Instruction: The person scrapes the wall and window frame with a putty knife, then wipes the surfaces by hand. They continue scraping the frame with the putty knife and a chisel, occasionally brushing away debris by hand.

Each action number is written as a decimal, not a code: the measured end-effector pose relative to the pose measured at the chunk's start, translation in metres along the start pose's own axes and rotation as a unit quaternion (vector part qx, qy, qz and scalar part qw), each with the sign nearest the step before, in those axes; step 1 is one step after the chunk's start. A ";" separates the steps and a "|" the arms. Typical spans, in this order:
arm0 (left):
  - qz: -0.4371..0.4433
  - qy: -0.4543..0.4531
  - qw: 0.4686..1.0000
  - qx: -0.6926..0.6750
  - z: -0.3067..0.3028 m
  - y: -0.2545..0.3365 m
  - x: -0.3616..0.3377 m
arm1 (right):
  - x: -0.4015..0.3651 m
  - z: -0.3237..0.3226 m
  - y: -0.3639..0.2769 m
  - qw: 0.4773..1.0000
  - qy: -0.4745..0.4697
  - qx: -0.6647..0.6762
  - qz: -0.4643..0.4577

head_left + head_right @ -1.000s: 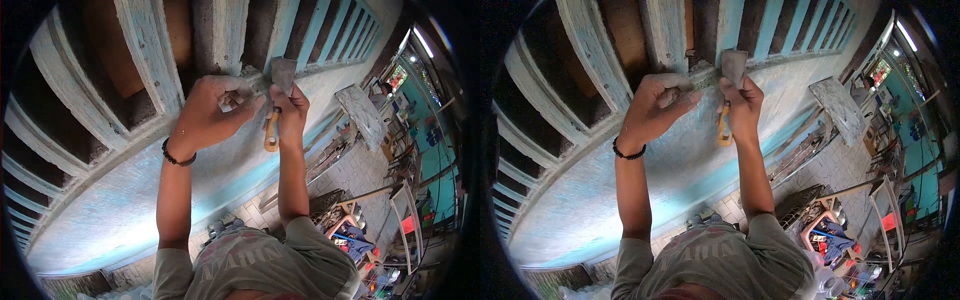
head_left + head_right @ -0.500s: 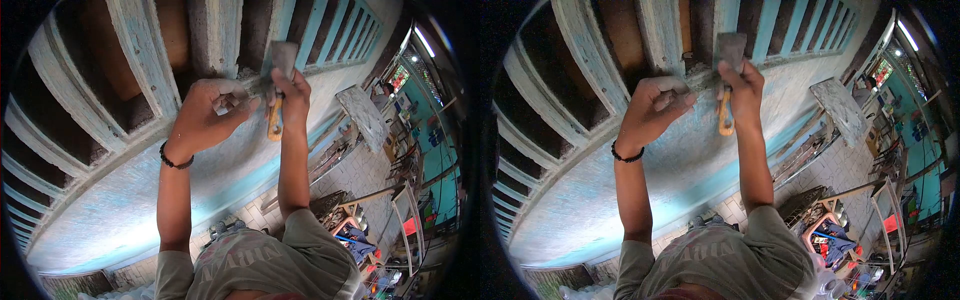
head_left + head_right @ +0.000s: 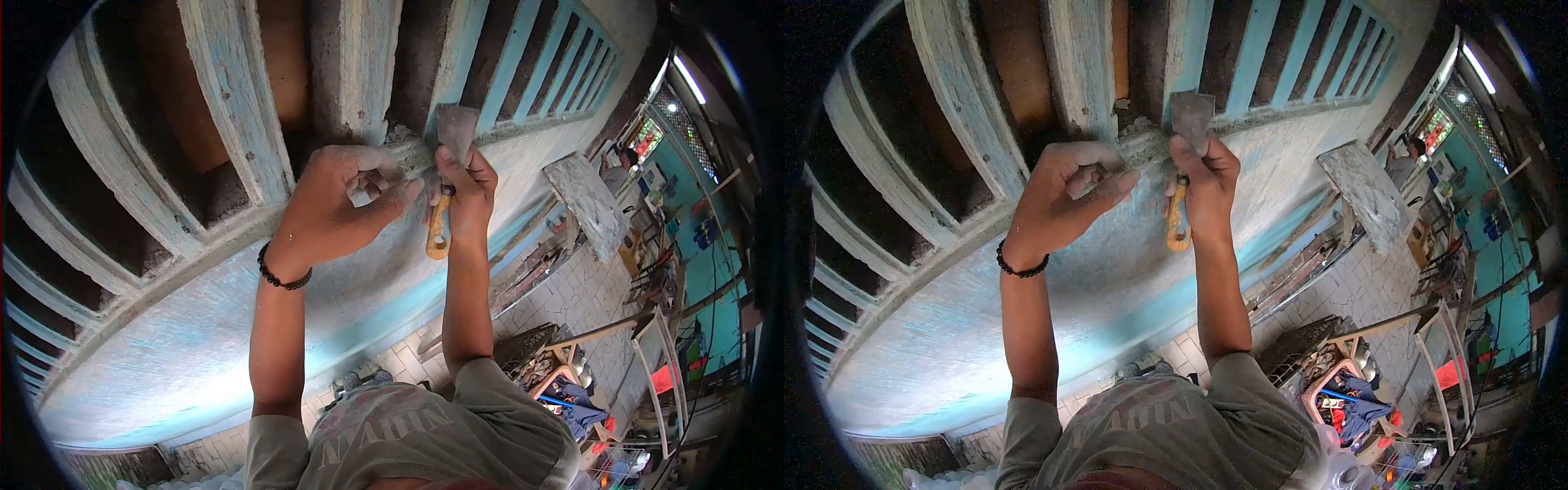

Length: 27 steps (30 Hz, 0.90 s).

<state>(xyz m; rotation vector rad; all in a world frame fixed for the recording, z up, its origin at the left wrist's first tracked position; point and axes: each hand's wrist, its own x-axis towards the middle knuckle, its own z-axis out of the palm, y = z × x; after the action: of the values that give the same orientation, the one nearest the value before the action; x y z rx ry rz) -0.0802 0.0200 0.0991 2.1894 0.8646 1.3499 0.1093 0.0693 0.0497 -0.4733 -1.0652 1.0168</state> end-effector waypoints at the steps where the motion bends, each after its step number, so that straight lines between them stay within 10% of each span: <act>1: -0.004 -0.004 1.000 0.013 -0.002 0.000 0.000 | 0.006 0.001 -0.001 0.999 0.013 -0.034 0.008; 27: -0.007 -0.011 1.000 0.018 -0.002 0.006 0.001 | 0.033 0.035 -0.055 1.000 0.007 -0.007 -0.004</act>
<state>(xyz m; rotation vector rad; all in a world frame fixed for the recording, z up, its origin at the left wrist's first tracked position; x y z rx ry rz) -0.0803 0.0167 0.1041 2.2172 0.9006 1.3104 0.1069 0.0665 0.1224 -0.4860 -1.0615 0.9977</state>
